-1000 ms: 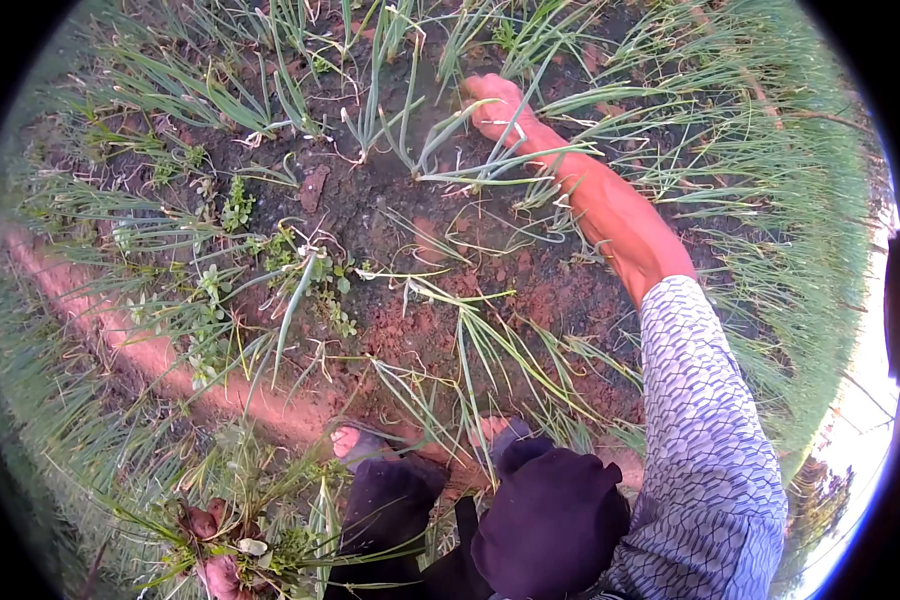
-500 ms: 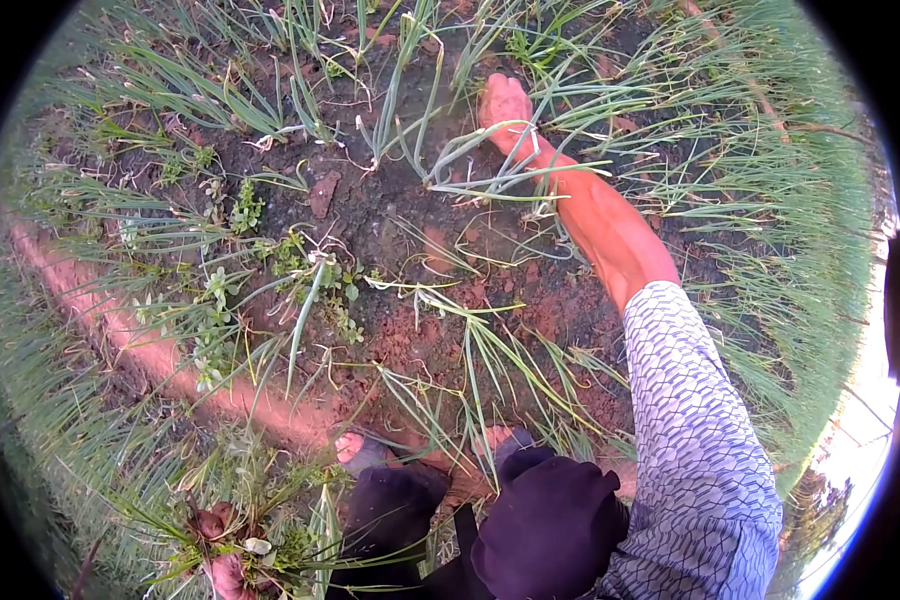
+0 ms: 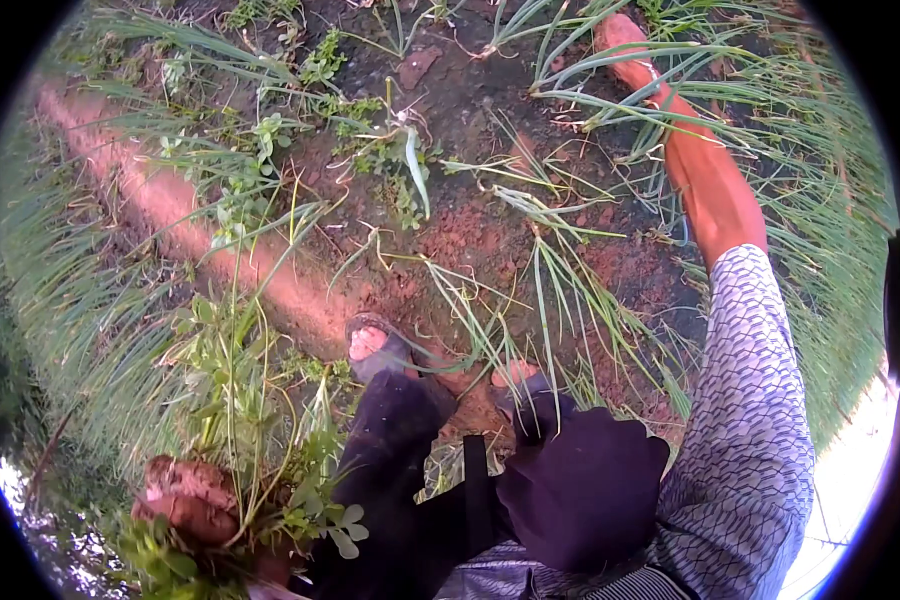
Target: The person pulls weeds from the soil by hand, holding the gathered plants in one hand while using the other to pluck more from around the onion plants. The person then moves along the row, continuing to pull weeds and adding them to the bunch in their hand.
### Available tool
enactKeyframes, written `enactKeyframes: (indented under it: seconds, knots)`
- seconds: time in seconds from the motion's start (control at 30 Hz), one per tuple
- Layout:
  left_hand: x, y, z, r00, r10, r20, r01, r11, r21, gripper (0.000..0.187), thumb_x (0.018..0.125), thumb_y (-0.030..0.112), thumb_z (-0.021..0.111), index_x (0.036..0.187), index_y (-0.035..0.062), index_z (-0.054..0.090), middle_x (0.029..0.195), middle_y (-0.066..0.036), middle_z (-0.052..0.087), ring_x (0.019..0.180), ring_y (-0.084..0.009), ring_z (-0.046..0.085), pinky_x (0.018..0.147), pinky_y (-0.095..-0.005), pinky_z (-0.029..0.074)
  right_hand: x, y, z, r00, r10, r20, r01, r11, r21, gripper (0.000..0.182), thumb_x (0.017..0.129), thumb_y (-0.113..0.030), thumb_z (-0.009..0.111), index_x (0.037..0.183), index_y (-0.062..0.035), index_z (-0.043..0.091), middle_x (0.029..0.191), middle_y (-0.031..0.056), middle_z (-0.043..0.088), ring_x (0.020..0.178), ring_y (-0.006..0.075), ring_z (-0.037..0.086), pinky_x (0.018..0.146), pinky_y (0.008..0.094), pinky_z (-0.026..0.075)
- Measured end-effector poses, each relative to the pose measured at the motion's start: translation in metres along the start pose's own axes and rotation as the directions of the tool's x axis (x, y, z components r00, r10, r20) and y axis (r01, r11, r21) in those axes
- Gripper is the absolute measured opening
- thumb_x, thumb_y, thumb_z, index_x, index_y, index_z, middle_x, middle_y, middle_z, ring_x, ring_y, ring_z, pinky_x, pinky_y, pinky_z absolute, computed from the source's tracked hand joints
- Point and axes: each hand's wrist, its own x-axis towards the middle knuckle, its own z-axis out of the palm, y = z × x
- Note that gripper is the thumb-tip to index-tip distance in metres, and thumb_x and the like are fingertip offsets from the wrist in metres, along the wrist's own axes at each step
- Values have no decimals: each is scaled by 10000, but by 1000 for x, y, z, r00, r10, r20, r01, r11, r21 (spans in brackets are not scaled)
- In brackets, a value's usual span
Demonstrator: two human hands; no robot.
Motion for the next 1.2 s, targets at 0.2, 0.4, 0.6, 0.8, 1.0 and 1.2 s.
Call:
enactKeyframes:
  seconds: [0.2, 0.4, 0.6, 0.8, 1.0, 1.2]
  knots:
    - [14, 0, 15, 997, 67, -39, -71, 993, -99, 271, 848, 169, 476, 1001, -31, 578, 891, -104, 606, 710, -174, 576, 601, -285, 490, 1, -20, -27, 897, 239, 372, -268, 963, 28, 123, 822, -139, 491, 893, -65, 561, 681, 153, 576, 608, 314, 576, 543, 413, 459]
    - [35, 14, 23, 983, 180, -46, -186, 956, -229, 274, 849, 164, 478, 1018, -34, 565, 912, -107, 601, 730, -174, 575, 616, -284, 488, 11, -62, -106, 530, 276, 802, -827, -43, 561, 168, 867, -215, 583, 860, -48, 563, 672, 9, 536, 581, 101, 505, 529, 232, 457]
    - [50, 22, 23, 968, 251, -8, -236, 896, -376, 279, 849, 159, 479, 1034, -36, 553, 934, -110, 597, 749, -175, 574, 632, -284, 486, 124, -158, -295, 744, 174, 645, -625, -161, 764, 68, 812, -85, 589, 814, -58, 527, 644, 55, 550, 427, 105, 487, 368, 243, 450]
    - [42, 9, 41, 968, 251, 14, -212, 846, -489, 285, 849, 155, 481, 1050, -39, 540, 955, -114, 592, 769, -175, 572, 647, -284, 484, 124, -213, -216, 446, -351, 823, 119, 935, 334, 119, 779, -31, 506, 809, 5, 615, 664, 176, 586, 659, 302, 612, 588, 389, 493]
    - [20, -4, 42, 978, 209, 0, -177, 829, -531, 293, 849, 150, 483, 1066, -42, 528, 976, -117, 587, 789, -176, 571, 662, -283, 482, 68, -241, -94, 381, -579, 720, 308, 814, 492, 99, 661, -83, 607, 724, -7, 605, 634, 169, 593, 620, 325, 593, 606, 399, 490]
    - [7, -16, 34, 987, 158, -34, -152, 835, -529, 302, 850, 145, 484, 1082, -44, 515, 997, -120, 583, 808, -176, 569, 677, -283, 480, 164, -224, -148, 317, -461, 829, -834, 280, 475, 249, 714, -237, 723, 828, -58, 592, 682, -17, 559, 497, 25, 449, 384, 163, 289]
